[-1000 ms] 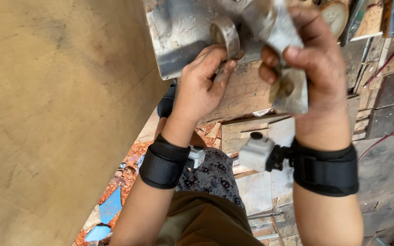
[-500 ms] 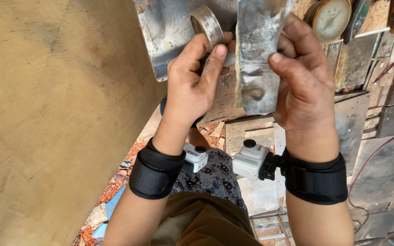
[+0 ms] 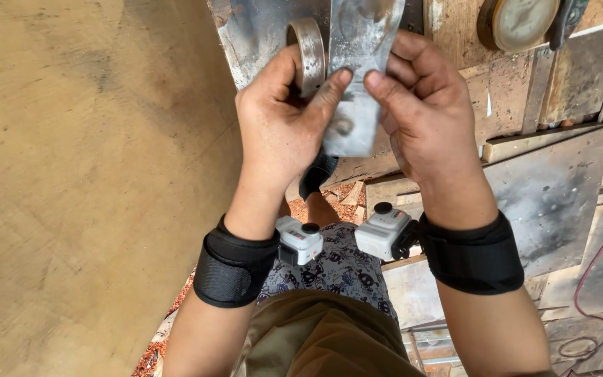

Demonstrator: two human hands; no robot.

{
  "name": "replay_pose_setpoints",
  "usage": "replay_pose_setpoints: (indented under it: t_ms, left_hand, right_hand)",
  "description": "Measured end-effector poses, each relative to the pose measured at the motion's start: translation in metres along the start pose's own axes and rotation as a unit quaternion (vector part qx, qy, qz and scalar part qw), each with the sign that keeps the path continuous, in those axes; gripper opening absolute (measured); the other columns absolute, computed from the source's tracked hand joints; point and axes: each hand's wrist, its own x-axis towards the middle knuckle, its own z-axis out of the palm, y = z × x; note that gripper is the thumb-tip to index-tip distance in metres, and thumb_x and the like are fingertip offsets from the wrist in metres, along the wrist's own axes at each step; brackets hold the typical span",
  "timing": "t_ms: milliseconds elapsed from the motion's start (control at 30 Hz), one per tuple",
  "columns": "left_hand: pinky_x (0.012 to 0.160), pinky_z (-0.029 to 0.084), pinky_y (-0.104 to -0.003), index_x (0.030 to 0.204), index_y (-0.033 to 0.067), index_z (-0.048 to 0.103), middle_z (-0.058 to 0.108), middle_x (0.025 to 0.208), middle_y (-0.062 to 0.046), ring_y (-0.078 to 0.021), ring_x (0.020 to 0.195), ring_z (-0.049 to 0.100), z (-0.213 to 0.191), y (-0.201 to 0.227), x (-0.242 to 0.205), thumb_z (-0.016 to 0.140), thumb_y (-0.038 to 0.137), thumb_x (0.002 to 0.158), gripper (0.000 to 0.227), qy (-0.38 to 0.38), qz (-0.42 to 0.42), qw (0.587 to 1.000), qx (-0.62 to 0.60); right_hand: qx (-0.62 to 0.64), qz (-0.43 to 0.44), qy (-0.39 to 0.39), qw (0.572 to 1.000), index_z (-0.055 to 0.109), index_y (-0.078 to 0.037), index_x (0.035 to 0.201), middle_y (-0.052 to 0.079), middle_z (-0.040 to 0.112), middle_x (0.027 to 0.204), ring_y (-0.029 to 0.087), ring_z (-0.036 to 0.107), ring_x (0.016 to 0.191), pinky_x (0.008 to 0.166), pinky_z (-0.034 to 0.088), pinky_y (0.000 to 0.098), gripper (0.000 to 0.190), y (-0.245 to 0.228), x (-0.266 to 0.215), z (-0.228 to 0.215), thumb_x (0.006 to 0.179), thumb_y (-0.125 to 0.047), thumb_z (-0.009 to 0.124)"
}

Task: Sanding and cleaning small circular metal components in a workshop.

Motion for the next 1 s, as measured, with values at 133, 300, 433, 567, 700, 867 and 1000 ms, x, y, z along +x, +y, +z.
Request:
replay_pose_setpoints:
  t_ms: [133, 300, 433, 567, 700, 867, 1000]
  left_hand:
    - [0.057, 0.061, -0.027, 0.099, 0.0028, 0.062, 0.07, 0.087, -0.005, -0.0129, 0.067, 0.071, -0.019, 0.038, 0.026, 0.074, -0.001, 0.095, 0.013, 0.03, 0.02, 0.999, -0.008]
    - [0.075, 0.056, -0.042, 0.1, 0.0064, 0.063, 0.067, 0.097, -0.011, -0.0323, 0.094, 0.066, -0.024, 0.041, 0.063, 0.078, 0.013, 0.089, 0.02, 0.0, 0.14, 0.893, 0.429]
    - [0.083, 0.055, -0.045, 0.103, 0.0094, 0.065, 0.069, 0.101, -0.009, -0.0304, 0.101, 0.065, -0.011, 0.023, 0.101, 0.074, 0.017, 0.089, 0.019, -0.053, 0.176, 0.868, 0.461]
    - [0.082, 0.052, -0.048, 0.107, 0.008, 0.067, 0.071, 0.101, -0.011, -0.0332, 0.099, 0.064, -0.008, 0.047, 0.115, 0.075, 0.022, 0.085, 0.026, -0.07, 0.226, 0.86, 0.453]
    - [0.086, 0.052, -0.046, 0.116, -0.0016, 0.068, 0.07, 0.104, -0.02, -0.04, 0.098, 0.062, -0.023, 0.071, 0.106, 0.077, 0.028, 0.091, 0.039, -0.073, 0.193, 0.922, 0.327]
    - [0.09, 0.053, -0.045, 0.122, -0.0033, 0.066, 0.069, 0.11, -0.022, -0.0399, 0.101, 0.065, -0.042, 0.027, 0.099, 0.07, 0.022, 0.098, 0.035, -0.032, 0.204, 0.944, 0.256]
    - [0.087, 0.051, -0.048, 0.11, 0.0041, 0.072, 0.073, 0.101, -0.016, -0.0364, 0.1, 0.065, -0.052, 0.019, 0.087, 0.069, 0.019, 0.096, 0.021, -0.075, 0.138, 0.918, 0.364]
  right_hand:
    - [0.158, 0.111, 0.13, 0.972, 0.053, -0.003, 0.141, 0.017, 0.072, 0.131, 0.022, 0.075, 0.117, 0.1, 0.065, 0.0336, 0.054, -0.05, 0.003, 0.025, 0.103, -0.042, 0.045]
    - [-0.037, 0.0, 0.206, 0.978, 0.051, -0.018, 0.061, -0.001, 0.044, 0.045, 0.011, 0.044, 0.038, 0.041, 0.039, 0.0319, 0.065, -0.055, -0.03, -0.017, 0.109, -0.061, 0.048]
    - [-0.127, -0.048, 0.269, 0.954, 0.047, -0.012, 0.062, -0.001, 0.042, 0.049, 0.015, 0.043, 0.04, 0.04, 0.034, 0.0364, 0.061, -0.071, -0.037, -0.026, 0.108, -0.053, 0.053]
    - [-0.442, -0.2, 0.243, 0.84, 0.057, -0.005, 0.069, 0.003, 0.051, 0.06, 0.017, 0.047, 0.055, 0.054, 0.036, 0.0375, 0.053, -0.106, -0.053, -0.028, 0.109, -0.04, 0.068]
    - [-0.545, -0.162, 0.247, 0.785, 0.056, -0.003, 0.067, 0.006, 0.052, 0.058, 0.02, 0.049, 0.052, 0.053, 0.039, 0.0392, 0.055, -0.113, -0.072, -0.04, 0.106, -0.037, 0.074]
    - [-0.531, -0.091, 0.318, 0.78, 0.062, -0.002, 0.074, 0.011, 0.058, 0.061, 0.022, 0.057, 0.053, 0.058, 0.046, 0.0378, 0.051, -0.115, -0.09, -0.037, 0.106, -0.039, 0.076]
    - [-0.529, -0.142, 0.28, 0.788, 0.074, -0.003, 0.105, 0.016, 0.072, 0.097, 0.027, 0.071, 0.086, 0.078, 0.056, 0.0367, 0.037, -0.107, -0.101, -0.041, 0.103, -0.04, 0.074]
